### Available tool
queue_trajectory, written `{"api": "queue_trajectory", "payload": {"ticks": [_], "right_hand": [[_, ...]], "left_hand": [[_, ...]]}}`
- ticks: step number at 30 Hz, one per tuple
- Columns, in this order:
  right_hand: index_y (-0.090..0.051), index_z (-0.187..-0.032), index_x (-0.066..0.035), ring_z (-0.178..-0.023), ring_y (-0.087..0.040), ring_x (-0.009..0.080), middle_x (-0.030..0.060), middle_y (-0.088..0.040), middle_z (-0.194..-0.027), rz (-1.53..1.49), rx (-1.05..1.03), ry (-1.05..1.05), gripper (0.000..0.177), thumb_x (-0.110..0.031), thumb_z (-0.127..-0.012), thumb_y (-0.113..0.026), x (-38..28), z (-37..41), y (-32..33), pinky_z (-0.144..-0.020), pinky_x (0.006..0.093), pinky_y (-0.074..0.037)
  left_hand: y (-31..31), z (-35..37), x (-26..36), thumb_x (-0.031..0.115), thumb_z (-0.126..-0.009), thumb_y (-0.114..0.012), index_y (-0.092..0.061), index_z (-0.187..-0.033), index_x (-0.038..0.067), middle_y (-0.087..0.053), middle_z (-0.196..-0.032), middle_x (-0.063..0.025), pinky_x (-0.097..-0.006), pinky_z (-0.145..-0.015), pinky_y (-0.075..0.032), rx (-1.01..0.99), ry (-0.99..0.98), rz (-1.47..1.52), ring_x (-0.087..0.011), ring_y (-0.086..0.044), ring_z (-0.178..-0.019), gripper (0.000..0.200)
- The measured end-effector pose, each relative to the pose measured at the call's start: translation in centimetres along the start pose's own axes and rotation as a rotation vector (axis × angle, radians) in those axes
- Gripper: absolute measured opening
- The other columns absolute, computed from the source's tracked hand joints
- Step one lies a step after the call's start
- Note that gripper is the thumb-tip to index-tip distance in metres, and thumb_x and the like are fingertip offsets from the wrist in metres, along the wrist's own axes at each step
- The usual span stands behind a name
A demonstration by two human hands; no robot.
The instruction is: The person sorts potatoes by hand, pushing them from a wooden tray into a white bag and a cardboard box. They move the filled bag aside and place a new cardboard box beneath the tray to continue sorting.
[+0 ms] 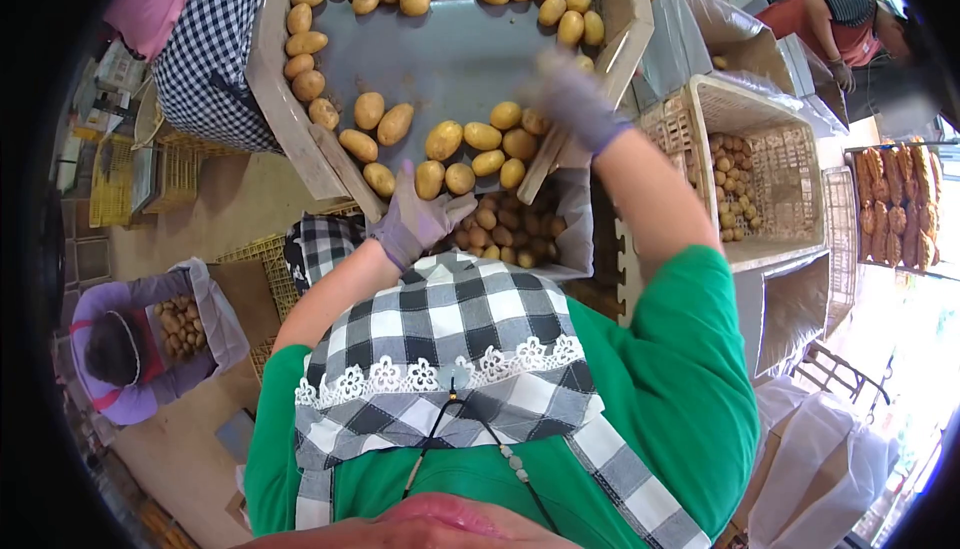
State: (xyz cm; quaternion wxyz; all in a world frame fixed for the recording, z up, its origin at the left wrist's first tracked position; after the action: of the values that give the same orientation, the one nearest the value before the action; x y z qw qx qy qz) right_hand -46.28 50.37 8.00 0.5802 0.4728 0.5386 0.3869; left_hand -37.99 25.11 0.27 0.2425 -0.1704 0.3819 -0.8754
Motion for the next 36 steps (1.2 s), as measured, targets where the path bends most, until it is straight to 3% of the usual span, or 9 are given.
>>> {"api": "queue_trajectory", "payload": {"ticks": [1, 3, 13, 18, 26, 30, 32, 34, 36], "right_hand": [[-0.052, -0.126, -0.009, -0.113, -0.053, 0.0365, 0.0197, -0.056, -0.124, -0.003, -0.531, 0.020, 0.058, -0.041, -0.080, -0.067, -5.8, 1.7, 0.5, -0.092, 0.0435, -0.045], [-0.056, -0.124, -0.006, -0.104, -0.059, 0.0263, 0.0149, -0.063, -0.113, 0.130, -0.179, 0.572, 0.051, -0.036, -0.084, -0.065, -9.5, 4.7, -2.0, -0.088, 0.0377, -0.047], [-0.058, -0.117, 0.001, -0.083, -0.064, 0.0219, 0.0141, -0.065, -0.100, -1.268, 0.259, -0.301, 0.044, -0.029, -0.087, -0.052, 9.4, -12.4, 9.8, -0.073, 0.0326, -0.053], [-0.058, -0.104, -0.001, -0.090, -0.063, 0.0361, 0.0250, -0.064, -0.098, -0.685, 0.869, -0.215, 0.030, -0.027, -0.091, -0.052, 3.2, -16.3, 5.3, -0.077, 0.0393, -0.049], [-0.049, -0.125, -0.012, -0.101, -0.058, 0.0349, 0.0154, -0.057, -0.107, -0.152, -0.045, 0.328, 0.052, -0.029, -0.078, -0.064, -14.2, 0.7, 1.1, -0.086, 0.0435, -0.048], [-0.054, -0.122, -0.014, -0.102, -0.058, 0.0297, 0.0109, -0.058, -0.113, -0.171, 0.477, 0.800, 0.048, -0.021, -0.076, -0.066, -11.1, 3.9, 8.7, -0.083, 0.0407, -0.049], [-0.055, -0.120, -0.007, -0.102, -0.059, 0.0312, 0.0103, -0.062, -0.108, 0.096, 0.864, 0.764, 0.053, -0.001, -0.069, -0.067, -5.6, 3.1, 14.8, -0.084, 0.0403, -0.048], [-0.056, -0.115, 0.001, -0.095, -0.061, 0.0321, 0.0141, -0.063, -0.102, -0.350, 0.991, 0.286, 0.038, -0.007, -0.078, -0.066, 7.6, -0.4, 18.1, -0.081, 0.0392, -0.050], [-0.054, -0.117, 0.002, -0.096, -0.061, 0.0326, 0.0167, -0.063, -0.102, 0.230, 1.101, -0.378, 0.045, -0.017, -0.079, -0.069, 12.2, 0.8, 19.5, -0.085, 0.0391, -0.049]], "left_hand": [[0.5, -0.1, 0.1, 0.072, -0.083, -0.043, -0.013, -0.146, 0.001, -0.017, -0.147, -0.0272, -0.0498, -0.113, -0.023, -0.019, 0.041, 0.060, -0.0439, -0.019, -0.137, 0.100], [1.1, 0.5, 0.8, 0.073, -0.083, -0.041, -0.007, -0.144, -0.005, -0.015, -0.146, -0.0324, -0.0509, -0.112, -0.025, -0.156, 0.101, 0.094, -0.0473, -0.023, -0.135, 0.105], [-1.1, 2.1, -1.9, 0.081, -0.075, -0.044, -0.010, -0.147, 0.007, -0.022, -0.143, -0.0281, -0.0480, -0.107, -0.034, -0.169, 0.001, -0.231, -0.0424, -0.033, -0.129, 0.109], [-2.6, 3.6, -2.2, 0.085, -0.073, -0.039, -0.010, -0.146, 0.002, -0.024, -0.143, -0.0293, -0.0459, -0.110, -0.029, -0.093, -0.025, -0.251, -0.0434, -0.035, -0.129, 0.114], [-1.6, 3.3, -1.6, 0.085, -0.072, -0.041, -0.010, -0.146, 0.002, -0.024, -0.144, -0.0273, -0.0482, -0.109, -0.031, -0.129, 0.055, -0.128, -0.0425, -0.033, -0.130, 0.116], [-0.1, 2.9, -0.9, 0.085, -0.071, -0.042, -0.011, -0.146, -0.001, -0.022, -0.145, -0.0274, -0.0478, -0.109, -0.030, -0.188, 0.048, -0.213, -0.0423, -0.032, -0.131, 0.118], [0.2, 2.3, -0.6, 0.087, -0.069, -0.042, -0.012, -0.145, -0.003, -0.020, -0.145, -0.0309, -0.0481, -0.111, -0.026, -0.069, 0.011, -0.193, -0.0443, -0.028, -0.133, 0.121], [0.5, 1.9, -0.5, 0.087, -0.068, -0.043, -0.010, -0.145, -0.004, -0.019, -0.145, -0.0323, -0.0483, -0.112, -0.025, -0.027, 0.006, -0.179, -0.0451, -0.026, -0.134, 0.124], [0.1, 2.0, -0.4, 0.087, -0.067, -0.045, -0.009, -0.144, -0.007, -0.018, -0.145, -0.0329, -0.0485, -0.112, -0.024, -0.011, -0.016, -0.174, -0.0454, -0.024, -0.134, 0.127]]}}
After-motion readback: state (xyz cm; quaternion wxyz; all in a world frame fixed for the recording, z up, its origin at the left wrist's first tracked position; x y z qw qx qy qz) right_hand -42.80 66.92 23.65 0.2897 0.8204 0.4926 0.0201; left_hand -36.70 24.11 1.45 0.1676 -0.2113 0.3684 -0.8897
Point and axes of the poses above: each hand's wrist, its own z-axis away from the middle knuckle, its own y-axis out of the back of the hand, x = y × z, the point moved 4 cm from there along -z, towards the middle knuckle
